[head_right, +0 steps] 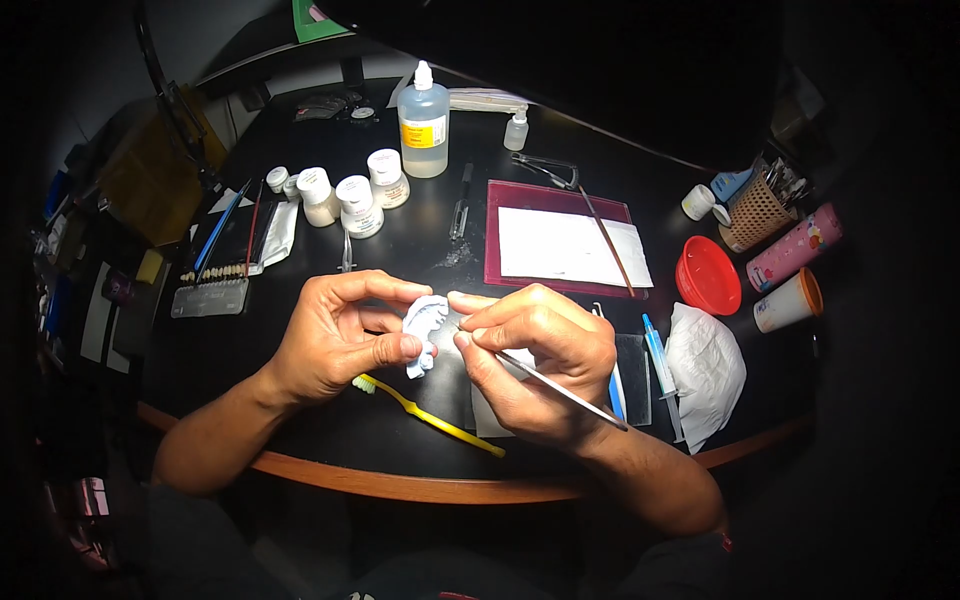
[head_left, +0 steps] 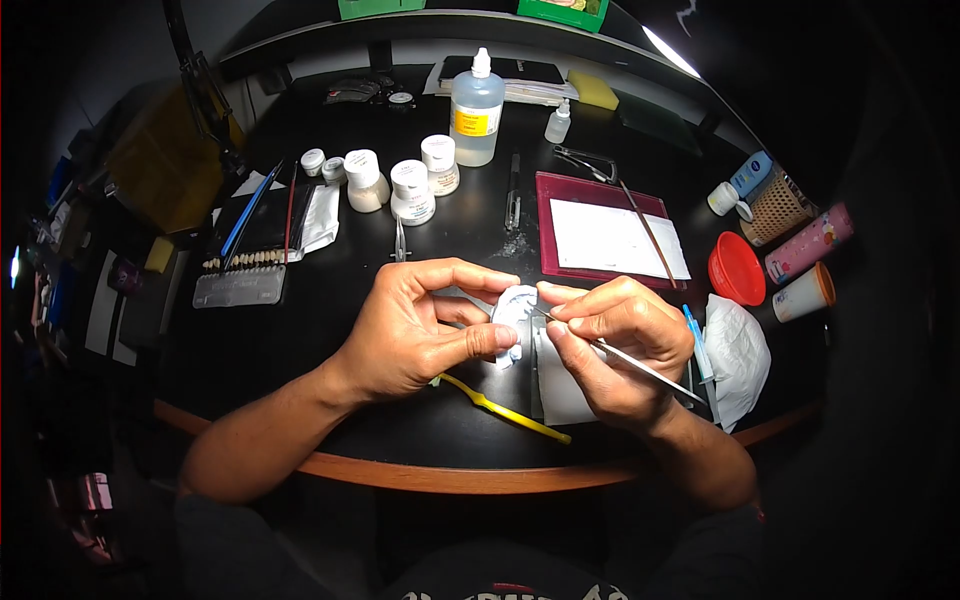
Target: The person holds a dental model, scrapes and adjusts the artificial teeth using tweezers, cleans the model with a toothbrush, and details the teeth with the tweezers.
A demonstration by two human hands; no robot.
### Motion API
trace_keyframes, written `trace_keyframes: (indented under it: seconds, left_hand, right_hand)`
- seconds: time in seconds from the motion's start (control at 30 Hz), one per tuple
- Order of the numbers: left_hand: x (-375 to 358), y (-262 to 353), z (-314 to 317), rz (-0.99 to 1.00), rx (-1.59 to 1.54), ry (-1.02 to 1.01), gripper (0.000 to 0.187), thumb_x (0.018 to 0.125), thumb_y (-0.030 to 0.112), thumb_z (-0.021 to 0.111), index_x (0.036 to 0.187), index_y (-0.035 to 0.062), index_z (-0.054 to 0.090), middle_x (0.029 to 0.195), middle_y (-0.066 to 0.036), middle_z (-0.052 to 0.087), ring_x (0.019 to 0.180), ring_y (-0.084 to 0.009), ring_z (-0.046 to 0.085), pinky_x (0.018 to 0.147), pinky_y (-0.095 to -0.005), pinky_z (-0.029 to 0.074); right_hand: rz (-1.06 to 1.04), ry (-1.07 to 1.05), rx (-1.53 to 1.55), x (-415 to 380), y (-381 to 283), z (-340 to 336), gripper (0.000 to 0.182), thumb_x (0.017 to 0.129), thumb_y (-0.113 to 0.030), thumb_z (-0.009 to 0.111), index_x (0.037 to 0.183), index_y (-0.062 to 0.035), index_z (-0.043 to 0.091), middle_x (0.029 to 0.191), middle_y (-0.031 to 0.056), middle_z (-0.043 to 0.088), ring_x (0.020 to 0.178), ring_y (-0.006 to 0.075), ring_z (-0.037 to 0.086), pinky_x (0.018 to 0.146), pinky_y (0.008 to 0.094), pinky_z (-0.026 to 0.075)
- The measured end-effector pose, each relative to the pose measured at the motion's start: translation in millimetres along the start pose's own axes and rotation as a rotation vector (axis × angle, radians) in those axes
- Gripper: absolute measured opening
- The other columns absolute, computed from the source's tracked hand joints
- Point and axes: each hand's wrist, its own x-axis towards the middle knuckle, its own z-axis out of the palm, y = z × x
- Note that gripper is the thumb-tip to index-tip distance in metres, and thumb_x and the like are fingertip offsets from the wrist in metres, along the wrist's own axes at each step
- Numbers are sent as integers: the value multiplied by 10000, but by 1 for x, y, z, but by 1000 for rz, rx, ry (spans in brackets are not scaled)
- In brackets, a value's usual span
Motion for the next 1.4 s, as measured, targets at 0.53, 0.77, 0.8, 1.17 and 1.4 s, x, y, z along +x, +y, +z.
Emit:
trace_keyframes:
  seconds: [0.53, 0.77, 0.8, 1.17, 1.4]
  left_hand:
    - [1, -1, -1, 34, 42, -6, 400, 855, -51, 795, 1223, -92, 645, 1101, -128, 661, 979, -214, 736, 854, -286, 628]
    - [1, -1, 0, 13, 25, 4, 403, 842, -47, 812, 1207, -89, 648, 1095, -124, 663, 983, -207, 733, 850, -290, 626]
    - [0, 0, 0, 10, 23, 4, 404, 843, -46, 811, 1209, -89, 646, 1093, -127, 667, 980, -205, 734, 850, -290, 626]
    - [0, 2, -2, -64, -66, -14, 426, 891, -6, 776, 1267, -83, 590, 1100, -169, 702, 964, -216, 747, 827, -295, 632]
    - [0, 1, -3, -40, -65, -35, 421, 892, -30, 761, 1271, -85, 587, 1097, -180, 705, 992, -246, 749, 830, -304, 636]
  right_hand:
    - [46, 34, 75, -2, 0, 0, 151, 804, 134, 748, 826, 27, 644, 821, 142, 687, 794, 189, 728, 891, 470, 647]
    - [36, 26, 17, -2, -1, 2, 148, 804, 135, 742, 824, 31, 640, 822, 150, 685, 793, 200, 730, 889, 467, 645]
    - [31, 21, 3, -2, -1, 2, 147, 803, 136, 741, 825, 32, 640, 824, 152, 686, 792, 201, 730, 890, 467, 645]
    - [16, 37, 33, 0, -3, 4, 146, 804, 142, 745, 841, 38, 650, 842, 166, 693, 812, 214, 736, 908, 468, 638]
    - [53, 43, 106, -4, 0, 2, 157, 811, 140, 748, 863, 24, 656, 863, 163, 702, 837, 216, 742, 908, 463, 640]
